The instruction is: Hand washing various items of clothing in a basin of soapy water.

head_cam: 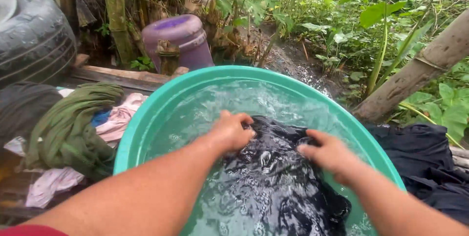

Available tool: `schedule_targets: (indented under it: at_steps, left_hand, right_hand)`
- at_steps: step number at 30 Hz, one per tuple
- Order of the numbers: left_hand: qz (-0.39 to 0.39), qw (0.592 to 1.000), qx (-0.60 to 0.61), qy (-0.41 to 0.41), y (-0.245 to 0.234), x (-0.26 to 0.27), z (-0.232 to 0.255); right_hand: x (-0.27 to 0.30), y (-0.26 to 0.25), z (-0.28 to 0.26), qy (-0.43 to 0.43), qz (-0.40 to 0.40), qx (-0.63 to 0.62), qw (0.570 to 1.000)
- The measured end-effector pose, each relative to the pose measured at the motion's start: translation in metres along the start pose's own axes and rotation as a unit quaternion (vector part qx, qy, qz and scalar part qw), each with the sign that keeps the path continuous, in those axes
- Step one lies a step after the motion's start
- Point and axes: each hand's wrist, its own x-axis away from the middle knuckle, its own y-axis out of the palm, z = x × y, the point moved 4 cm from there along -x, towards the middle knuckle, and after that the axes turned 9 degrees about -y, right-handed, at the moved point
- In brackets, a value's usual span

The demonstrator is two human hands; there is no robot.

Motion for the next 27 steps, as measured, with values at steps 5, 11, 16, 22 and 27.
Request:
schedule_targets:
  at_steps: [5,11,16,22,27]
  left_hand:
    - [0.016,0.993,0.113,-0.016,-0.002,-0.023,-0.020]
    - [-0.140,0.646,0.735,-0.151,0.021,-0.012,0.012]
    - [-0.236,0.575,0.772,-0.131,0.084,-0.028,0.035]
    - [-0.193,0.612,0.744,-0.184,0.051,0.036,0.083]
    - [-0.191,0.535,0.820,-0.071,0.059,0.032,0.076]
  right_hand:
    - [-0.003,0.010,0.026,-0.023,-0.075,0.299,0.951]
    - [0.038,0.050,-0.100,0.012,0.035,-0.459,0.888]
    - [0.090,0.123,-0.203,-0.445,0.148,0.168,0.867]
    - [-0.019,0.075,-0.135,-0.205,0.167,0.193,0.945]
    - [0.067,0.095,-0.194,-0.266,0.156,0.156,0.938]
